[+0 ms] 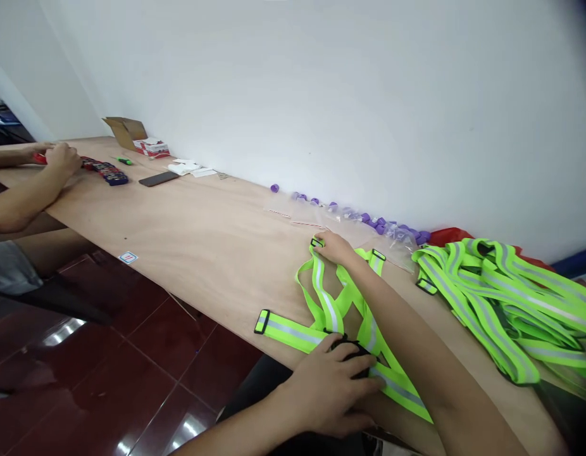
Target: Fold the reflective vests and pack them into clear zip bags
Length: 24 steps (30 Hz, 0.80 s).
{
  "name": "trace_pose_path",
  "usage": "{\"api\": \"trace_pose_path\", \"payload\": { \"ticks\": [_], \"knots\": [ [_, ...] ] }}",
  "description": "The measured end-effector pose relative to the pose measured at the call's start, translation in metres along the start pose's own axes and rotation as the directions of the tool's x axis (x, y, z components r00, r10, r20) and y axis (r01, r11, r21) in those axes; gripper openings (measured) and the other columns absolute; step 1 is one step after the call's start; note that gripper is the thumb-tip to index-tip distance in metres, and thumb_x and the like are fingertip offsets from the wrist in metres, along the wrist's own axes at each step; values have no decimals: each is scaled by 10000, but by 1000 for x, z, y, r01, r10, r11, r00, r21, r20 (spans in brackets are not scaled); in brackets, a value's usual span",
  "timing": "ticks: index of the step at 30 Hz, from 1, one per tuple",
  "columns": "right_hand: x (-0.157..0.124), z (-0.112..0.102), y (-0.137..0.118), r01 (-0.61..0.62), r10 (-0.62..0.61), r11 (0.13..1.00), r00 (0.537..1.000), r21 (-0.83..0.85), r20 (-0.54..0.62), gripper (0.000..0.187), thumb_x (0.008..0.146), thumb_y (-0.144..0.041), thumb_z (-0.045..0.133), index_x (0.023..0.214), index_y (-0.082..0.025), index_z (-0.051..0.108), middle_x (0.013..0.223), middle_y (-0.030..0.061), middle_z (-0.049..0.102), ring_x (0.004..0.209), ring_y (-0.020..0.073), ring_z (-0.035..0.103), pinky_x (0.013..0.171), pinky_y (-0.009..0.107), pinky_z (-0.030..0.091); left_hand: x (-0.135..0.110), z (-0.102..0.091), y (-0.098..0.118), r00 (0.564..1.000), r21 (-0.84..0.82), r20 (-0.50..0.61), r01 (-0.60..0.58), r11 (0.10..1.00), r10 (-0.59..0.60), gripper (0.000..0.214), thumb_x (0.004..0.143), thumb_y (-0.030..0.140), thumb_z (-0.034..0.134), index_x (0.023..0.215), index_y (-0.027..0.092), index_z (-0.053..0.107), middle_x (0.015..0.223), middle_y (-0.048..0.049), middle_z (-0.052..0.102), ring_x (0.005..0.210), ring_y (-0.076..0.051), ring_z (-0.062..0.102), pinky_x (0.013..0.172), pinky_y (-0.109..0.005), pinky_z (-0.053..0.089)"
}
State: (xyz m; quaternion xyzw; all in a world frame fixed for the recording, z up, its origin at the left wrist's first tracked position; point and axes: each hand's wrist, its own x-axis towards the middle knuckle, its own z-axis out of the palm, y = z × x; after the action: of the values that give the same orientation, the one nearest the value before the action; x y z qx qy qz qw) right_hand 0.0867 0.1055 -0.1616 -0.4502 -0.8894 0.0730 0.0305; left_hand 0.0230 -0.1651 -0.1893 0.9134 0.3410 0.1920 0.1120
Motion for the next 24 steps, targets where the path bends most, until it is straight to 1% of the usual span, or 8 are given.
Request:
{"api": "trace_pose_path", "payload": {
  "ticks": [3,7,10,14,16,19,21,24],
  "knots": [
    [12,4,0,22,-20,1000,996,-16,90,222,948,-358,620,1018,-159,688,1084,81,705,984,200,655,886,360,508,0,1,-1,1000,4,-15,-17,1000,17,490,982,480,488,1392,212,502,1479,-39,511,1324,-252,441,1156,-428,279],
    [19,3,1,4,4,999,988,-54,152,289,972,-418,596,1081,-158,660,1082,61,694,951,190,667,881,404,537,-1,4,-2,999,0,-40,-37,999,37,478,982,453,494,1385,196,512,1462,-46,525,1310,-257,451,1176,-434,254],
    [22,-1,1,-3,20,996,981,-90,194,244,936,-375,642,1022,-150,684,1003,51,719,886,180,674,812,339,535,-1,7,-4,997,-9,-59,-41,999,41,471,969,436,515,1369,188,534,1453,-58,535,1287,-267,472,1177,-453,250],
    [24,-6,0,32,0,991,973,-133,229,166,791,-263,735,921,-160,728,861,30,747,789,183,664,673,249,461,0,11,-6,996,-17,-67,-56,998,55,438,971,410,500,1337,181,570,1434,-64,552,1275,-276,477,1169,-471,252],
    [23,-10,0,52,-16,985,976,-162,217,220,741,-244,748,940,-152,722,870,52,746,794,207,654,651,263,433,-1,13,-6,995,-18,-79,-63,998,61,431,974,401,490,1335,182,578,1432,-58,553,1270,-278,475,1163,-475,251],
    [24,-22,4,58,-28,978,988,-199,152,333,756,-266,716,1064,-140,684,986,101,732,849,243,640,682,296,427,-1,16,-7,994,-16,-85,-67,998,66,429,976,386,478,1339,183,585,1433,-55,553,1259,-276,475,1153,-466,256],
    [26,-34,9,48,-30,975,996,-217,85,365,793,-279,674,1132,-143,656,1061,121,711,893,266,631,719,325,435,-1,18,-8,994,-7,-81,-71,997,70,426,975,378,478,1337,183,590,1436,-62,553,1246,-276,480,1146,-466,261],
    [29,-54,20,69,-91,964,993,-258,-74,295,807,-252,642,1089,-169,665,1034,114,696,888,280,616,730,356,452,-1,20,-9,992,13,-86,-87,996,88,432,957,378,510,1329,176,596,1442,-78,549,1227,-286,494,1128,-479,284]
  ]
}}
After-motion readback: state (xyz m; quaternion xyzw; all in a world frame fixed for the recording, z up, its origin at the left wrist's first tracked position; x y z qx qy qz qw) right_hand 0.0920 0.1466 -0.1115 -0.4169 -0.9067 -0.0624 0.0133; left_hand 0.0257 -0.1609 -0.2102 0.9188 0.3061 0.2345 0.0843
